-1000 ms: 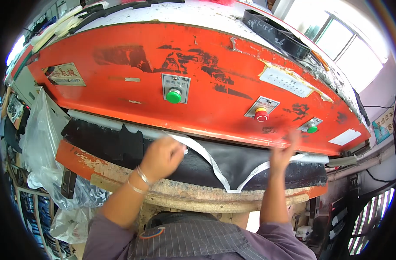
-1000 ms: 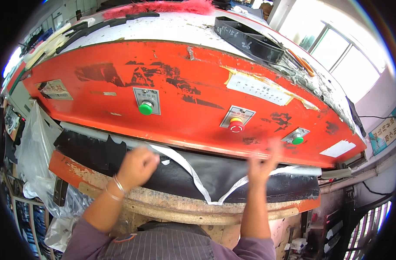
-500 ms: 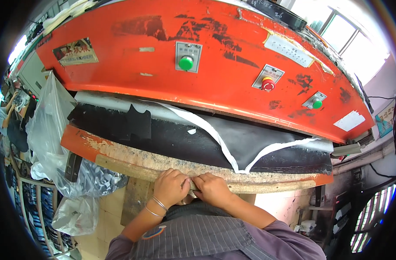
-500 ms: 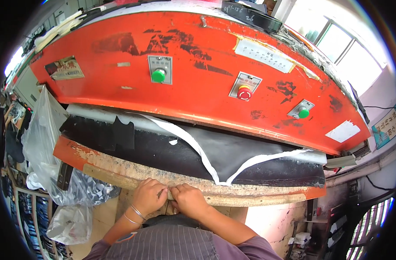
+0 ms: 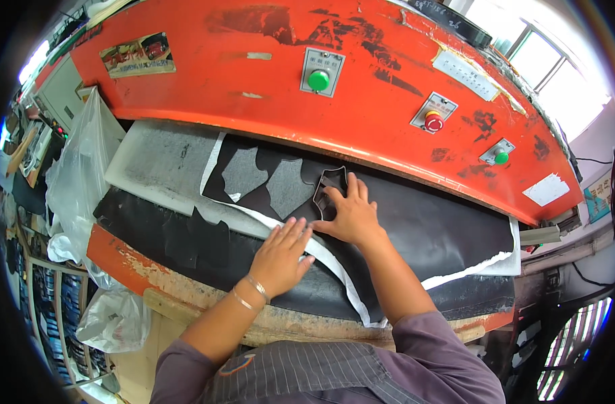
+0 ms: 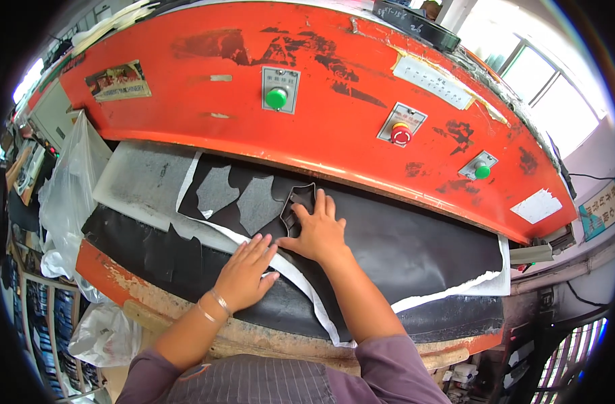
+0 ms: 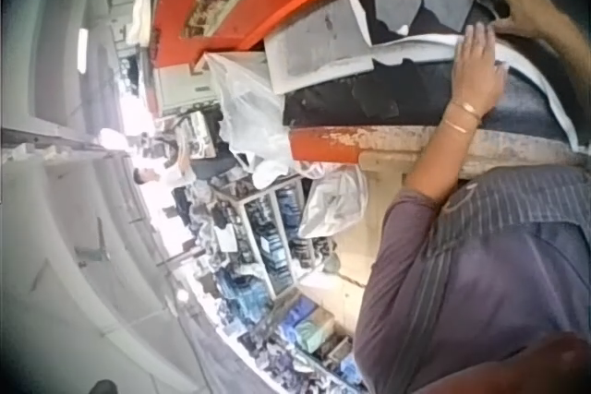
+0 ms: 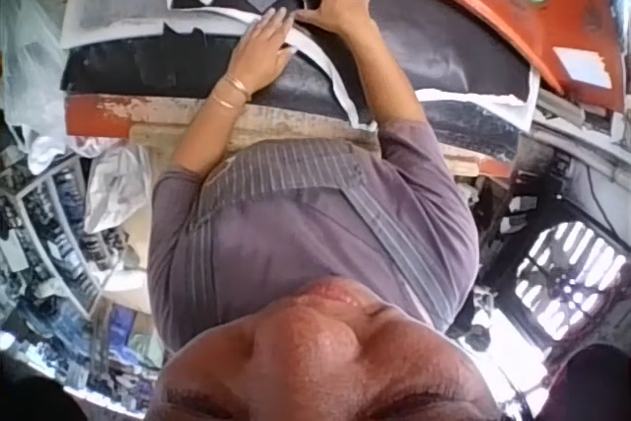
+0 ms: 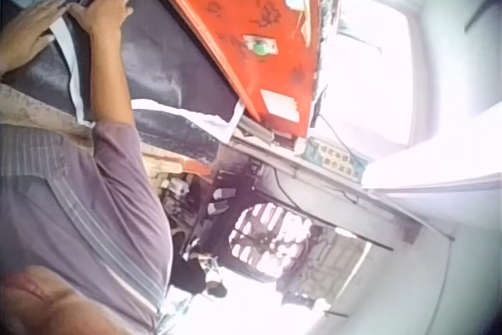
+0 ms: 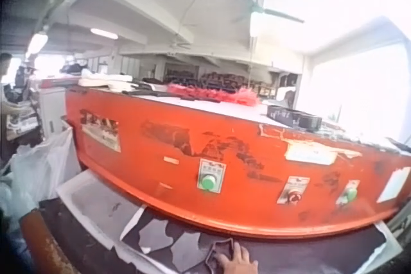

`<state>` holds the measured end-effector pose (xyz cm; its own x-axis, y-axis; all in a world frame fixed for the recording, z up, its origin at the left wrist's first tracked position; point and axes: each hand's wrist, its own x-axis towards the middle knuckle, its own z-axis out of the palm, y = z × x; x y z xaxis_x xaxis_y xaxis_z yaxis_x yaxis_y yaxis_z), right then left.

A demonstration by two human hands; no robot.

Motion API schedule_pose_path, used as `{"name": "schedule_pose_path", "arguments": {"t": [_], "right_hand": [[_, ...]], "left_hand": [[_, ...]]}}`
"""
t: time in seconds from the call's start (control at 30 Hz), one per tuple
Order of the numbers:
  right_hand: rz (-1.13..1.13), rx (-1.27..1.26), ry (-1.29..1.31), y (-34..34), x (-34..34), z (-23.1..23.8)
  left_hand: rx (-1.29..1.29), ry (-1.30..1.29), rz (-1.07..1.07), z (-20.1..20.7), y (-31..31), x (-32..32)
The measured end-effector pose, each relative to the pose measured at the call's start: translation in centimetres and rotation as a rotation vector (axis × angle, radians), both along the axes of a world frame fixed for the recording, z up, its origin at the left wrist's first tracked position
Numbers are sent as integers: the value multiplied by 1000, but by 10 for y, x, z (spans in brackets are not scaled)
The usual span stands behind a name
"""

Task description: Using a hydraulic clicker press to cut shoe components from a sheet of leather using a metal die.

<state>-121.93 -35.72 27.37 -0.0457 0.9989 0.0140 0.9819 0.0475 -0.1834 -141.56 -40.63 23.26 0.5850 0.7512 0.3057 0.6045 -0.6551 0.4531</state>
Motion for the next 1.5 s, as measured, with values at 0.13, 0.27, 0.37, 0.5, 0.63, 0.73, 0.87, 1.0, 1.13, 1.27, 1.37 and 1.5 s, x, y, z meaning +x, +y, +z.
{"name": "schedule_pose_path", "arguments": {"t": [0.13, 0.27, 0.37, 0.5, 0.63, 0.73, 0.87, 1.0, 1.13, 1.27, 1.37, 1.5], "right_hand": [[-20, -90, 59, 7, 8, -10], [198, 195, 532, -41, 17, 3], [298, -48, 899, -79, 6, -4], [324, -99, 904, -107, -10, -29], [328, -213, 1062, -118, -3, -34], [169, -219, 920, -105, 33, -16], [-148, 12, 298, -41, 83, -7], [-234, 51, 164, -19, 103, -28], [-76, 266, 265, -31, 100, -40], [-34, 94, 214, -45, 136, -54], [23, 135, 213, -40, 147, -56], [51, 161, 196, -35, 147, -56]], "left_hand": [[-43, 113, -14, -23, 22, 0], [-364, -243, 88, -10, 16, 3], [-1237, -1205, -186, 13, 1, 19], [-1440, -1324, 27, 17, -26, 21], [-1296, -1209, 278, -16, -44, 6], [-952, -603, 584, -37, -19, -63], [290, 38, 713, 16, 16, -67], [-249, -507, 161, 36, 37, 27], [-426, -372, 12, -15, 50, 101], [-286, -197, 32, -43, 67, 135], [-257, -200, 26, -46, 74, 136], [-242, -177, 11, -46, 78, 136]]}}
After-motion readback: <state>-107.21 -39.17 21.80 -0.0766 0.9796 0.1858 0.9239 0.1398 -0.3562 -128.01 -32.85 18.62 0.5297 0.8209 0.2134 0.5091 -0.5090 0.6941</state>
